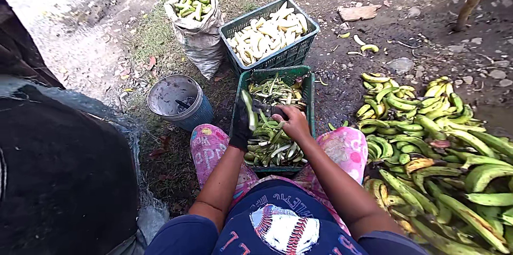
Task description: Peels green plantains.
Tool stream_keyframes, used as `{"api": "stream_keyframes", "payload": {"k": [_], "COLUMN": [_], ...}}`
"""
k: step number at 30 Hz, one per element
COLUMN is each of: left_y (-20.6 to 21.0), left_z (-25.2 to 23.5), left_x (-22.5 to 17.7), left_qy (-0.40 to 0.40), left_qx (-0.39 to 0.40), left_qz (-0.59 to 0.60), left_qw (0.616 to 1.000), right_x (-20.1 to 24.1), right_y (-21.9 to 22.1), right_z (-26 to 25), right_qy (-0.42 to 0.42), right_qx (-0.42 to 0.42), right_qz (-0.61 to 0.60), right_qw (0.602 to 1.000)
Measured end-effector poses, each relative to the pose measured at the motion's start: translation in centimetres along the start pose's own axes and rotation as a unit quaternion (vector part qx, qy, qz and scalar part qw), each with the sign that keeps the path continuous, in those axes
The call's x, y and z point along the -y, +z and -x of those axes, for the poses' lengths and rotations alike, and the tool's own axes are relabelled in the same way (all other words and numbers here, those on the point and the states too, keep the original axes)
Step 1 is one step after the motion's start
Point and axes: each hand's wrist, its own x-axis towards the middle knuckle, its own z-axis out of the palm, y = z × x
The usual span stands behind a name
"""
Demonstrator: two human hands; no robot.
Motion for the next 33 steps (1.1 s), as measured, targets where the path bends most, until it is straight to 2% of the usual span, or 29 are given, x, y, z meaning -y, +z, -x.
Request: {"api": "stream_keyframes", "payload": {"k": [2, 4, 5, 8, 10, 11, 12, 13, 14, 16, 18, 21, 23, 25, 26, 28, 29, 31, 33], "left_y": [-0.3, -0.4, -0.5, -0.6, 0.2, 0.7, 0.7, 0.3, -0.2, -1.3, -2.1, -1.0, 0.1, 1.9, 2.5, 2.7, 2.6, 2.8, 2.5], "left_z": [-1.2, -1.9, -1.5, 0.5, 0.6, 0.3, 0.0, -0.3, -0.7, -0.9, -0.5, -1.3, -2.3, -3.3, -3.7, -3.5, -3.5, -3.6, -2.9], "left_x": [-0.5, -2.6, -3.8, -5.8, -4.7, -3.9, -3.0, -2.3, -1.6, -1.0, -2.2, -1.4, -1.8, -3.3, -4.3, -6.0, -6.5, -7.1, -6.2], "left_qy": [0.011, 0.022, 0.023, -0.037, -0.092, -0.101, -0.08, -0.046, -0.017, -0.007, -0.051, -0.032, -0.03, -0.085, -0.111, -0.133, -0.126, -0.12, -0.091], "left_qx": [-0.056, -0.093, -0.084, 0.039, 0.157, 0.179, 0.181, 0.171, 0.173, 0.204, 0.227, 0.177, 0.106, -0.009, -0.077, -0.169, -0.185, -0.183, -0.093], "left_qz": [0.04, 0.13, 0.151, 0.203, 0.332, 0.354, 0.309, 0.214, 0.151, 0.175, 0.164, 0.159, 0.246, 0.37, 0.378, 0.273, 0.24, 0.298, 0.311], "left_qw": [0.998, 0.987, 0.985, 0.978, 0.925, 0.912, 0.93, 0.961, 0.973, 0.963, 0.959, 0.971, 0.963, 0.925, 0.916, 0.938, 0.945, 0.929, 0.941], "right_x": [0.2, 0.4, 0.3, -0.6, -1.5, -1.5, -1.4, -1.1, -1.0, -1.4, -1.8, -1.7, -1.2, -0.5, -0.1, 0.5, 0.7, 0.7, 0.4], "right_y": [1.4, 1.7, 1.3, -1.1, -2.7, -3.2, -3.3, -3.0, -2.7, -2.6, -3.7, -4.7, -2.9, -0.5, 0.6, 2.0, 2.2, 1.4, -0.1], "right_z": [1.6, 2.0, 1.5, -2.0, -4.5, -5.0, -5.2, -5.1, -4.9, -5.1, -5.7, -5.3, -3.5, -1.3, -0.3, 1.2, 1.4, 0.6, -1.4], "right_qy": [0.005, -0.014, -0.032, -0.065, -0.054, -0.051, -0.047, -0.041, -0.031, 0.012, 0.098, 0.136, 0.113, 0.1, 0.096, 0.084, 0.077, 0.051, 0.021], "right_qx": [0.057, 0.043, 0.02, -0.072, -0.113, -0.111, -0.097, -0.084, -0.078, -0.098, -0.104, -0.061, -0.016, 0.02, 0.028, 0.007, -0.015, -0.056, -0.076], "right_qz": [-0.01, -0.009, -0.004, 0.055, 0.095, 0.112, 0.118, 0.115, 0.107, 0.091, 0.071, 0.032, 0.023, 0.023, 0.027, 0.048, 0.058, 0.076, 0.101], "right_qw": [0.998, 0.999, 0.999, 0.994, 0.988, 0.986, 0.987, 0.989, 0.991, 0.991, 0.987, 0.988, 0.993, 0.994, 0.995, 0.995, 0.995, 0.994, 0.992]}}
